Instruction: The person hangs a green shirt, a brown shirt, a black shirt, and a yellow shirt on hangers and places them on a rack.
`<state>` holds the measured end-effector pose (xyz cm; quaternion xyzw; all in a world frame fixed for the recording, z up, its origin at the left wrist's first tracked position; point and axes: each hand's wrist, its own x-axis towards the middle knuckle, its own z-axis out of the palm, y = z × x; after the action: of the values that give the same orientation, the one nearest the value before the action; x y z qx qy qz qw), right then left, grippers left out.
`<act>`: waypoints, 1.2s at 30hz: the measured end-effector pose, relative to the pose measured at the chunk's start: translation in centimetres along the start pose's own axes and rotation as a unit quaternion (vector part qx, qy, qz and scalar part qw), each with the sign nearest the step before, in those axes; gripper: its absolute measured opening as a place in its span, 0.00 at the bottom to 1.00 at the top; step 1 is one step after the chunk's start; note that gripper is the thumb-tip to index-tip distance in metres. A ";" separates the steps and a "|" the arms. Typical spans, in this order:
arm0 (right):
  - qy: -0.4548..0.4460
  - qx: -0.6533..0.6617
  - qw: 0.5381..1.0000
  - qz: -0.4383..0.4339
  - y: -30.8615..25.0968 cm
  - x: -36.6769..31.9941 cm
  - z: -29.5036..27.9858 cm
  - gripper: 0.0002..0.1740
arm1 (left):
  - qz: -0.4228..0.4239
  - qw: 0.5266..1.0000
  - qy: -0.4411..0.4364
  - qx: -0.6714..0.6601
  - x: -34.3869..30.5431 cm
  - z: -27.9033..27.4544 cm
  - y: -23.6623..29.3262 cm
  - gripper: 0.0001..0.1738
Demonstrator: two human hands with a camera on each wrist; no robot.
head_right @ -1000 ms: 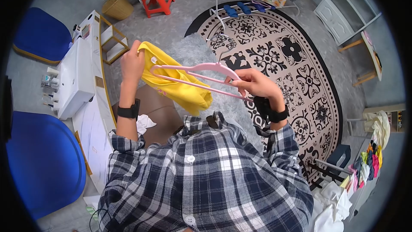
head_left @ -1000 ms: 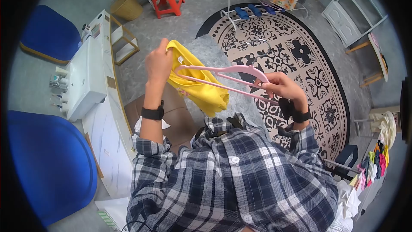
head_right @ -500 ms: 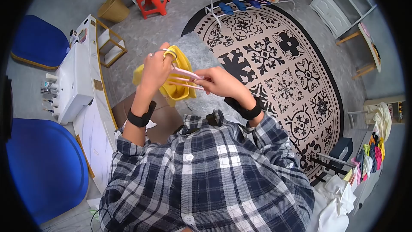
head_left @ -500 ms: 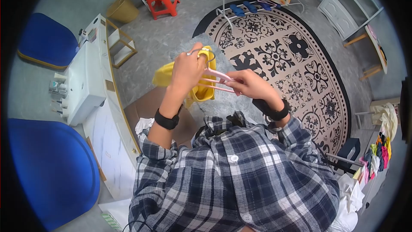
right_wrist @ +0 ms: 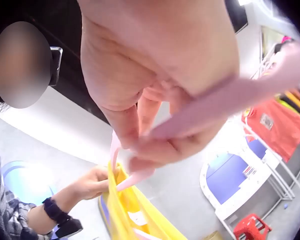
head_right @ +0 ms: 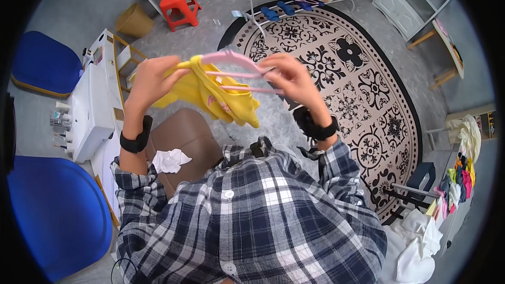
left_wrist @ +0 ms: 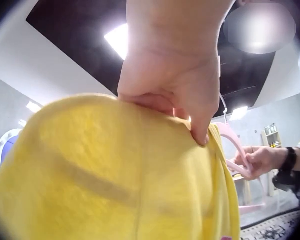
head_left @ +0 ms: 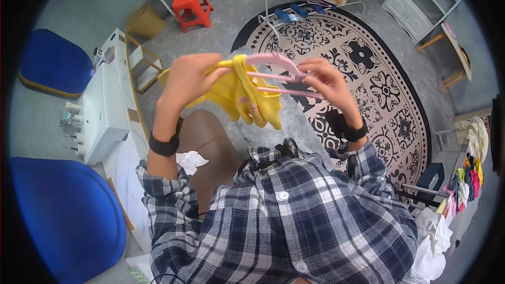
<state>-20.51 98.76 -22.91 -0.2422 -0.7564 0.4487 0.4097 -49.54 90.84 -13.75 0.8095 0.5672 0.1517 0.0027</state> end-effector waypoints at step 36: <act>-0.104 -0.236 0.964 -0.060 3.4 7.7 -19.3 0.10 | -0.178 0.969 0.073 -0.158 7.7 3.1 6.6 0.12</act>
<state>-8.58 115.32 -17.79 -0.2381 -0.8925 0.2544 0.2864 -40.28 96.07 -13.67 0.6716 0.6697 0.2949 0.1161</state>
